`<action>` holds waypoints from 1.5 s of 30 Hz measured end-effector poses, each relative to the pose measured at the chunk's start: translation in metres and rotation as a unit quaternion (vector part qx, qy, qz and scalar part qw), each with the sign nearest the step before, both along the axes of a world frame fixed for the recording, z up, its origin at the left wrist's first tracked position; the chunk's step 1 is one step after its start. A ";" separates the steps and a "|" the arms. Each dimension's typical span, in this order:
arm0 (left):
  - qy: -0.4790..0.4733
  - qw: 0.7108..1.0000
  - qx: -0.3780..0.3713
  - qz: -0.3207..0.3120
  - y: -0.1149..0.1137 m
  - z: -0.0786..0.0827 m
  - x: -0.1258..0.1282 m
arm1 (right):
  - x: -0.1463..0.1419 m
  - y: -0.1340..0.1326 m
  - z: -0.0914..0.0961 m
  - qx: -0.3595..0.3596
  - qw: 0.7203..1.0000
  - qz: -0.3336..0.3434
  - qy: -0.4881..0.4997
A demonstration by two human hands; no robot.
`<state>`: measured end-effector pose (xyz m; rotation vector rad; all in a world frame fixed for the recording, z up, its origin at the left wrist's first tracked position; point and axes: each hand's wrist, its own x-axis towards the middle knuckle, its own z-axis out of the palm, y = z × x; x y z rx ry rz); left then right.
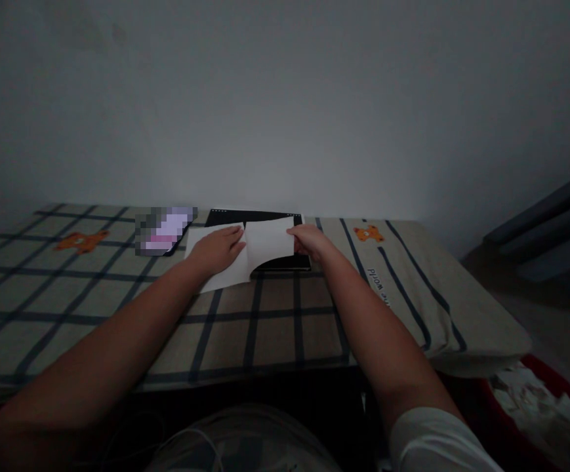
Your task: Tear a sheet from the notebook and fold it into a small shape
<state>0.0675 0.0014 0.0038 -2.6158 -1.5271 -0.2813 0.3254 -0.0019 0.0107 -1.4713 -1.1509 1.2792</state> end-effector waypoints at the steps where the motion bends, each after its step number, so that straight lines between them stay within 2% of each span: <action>1: 0.006 1.000 -0.010 0.001 -0.001 0.000 0.000 | 0.000 0.000 -0.001 0.003 1.000 -0.003 -0.008; 6: 0.023 0.998 -0.051 0.016 0.000 0.000 -0.001 | -0.007 -0.004 0.003 0.029 0.998 -0.007 -0.055; 15: 0.021 0.998 -0.060 0.015 0.004 -0.003 -0.001 | -0.010 -0.009 0.011 0.019 0.993 0.008 -0.118; 23: 0.039 0.997 -0.070 0.025 0.003 -0.001 0.000 | -0.005 -0.008 0.012 -0.009 0.995 0.009 -0.100; 27: 0.036 0.998 -0.056 0.014 0.004 -0.003 -0.001 | -0.003 -0.011 0.017 -0.046 0.995 0.061 -0.067; 30: 0.025 0.999 -0.029 0.004 0.003 -0.003 -0.001 | -0.003 -0.010 0.017 -0.045 0.993 0.089 -0.057; 35: 0.006 0.999 0.034 -0.005 -0.001 0.005 0.000 | -0.005 -0.010 0.013 -0.008 0.996 0.050 -0.075; 41: 0.021 1.000 -0.017 -0.008 -0.003 0.001 0.001 | -0.009 -0.011 0.012 0.017 0.995 0.024 -0.099; 45: 0.015 0.999 -0.045 -0.001 0.000 -0.004 0.001 | -0.007 -0.009 0.012 -0.001 0.996 0.030 -0.080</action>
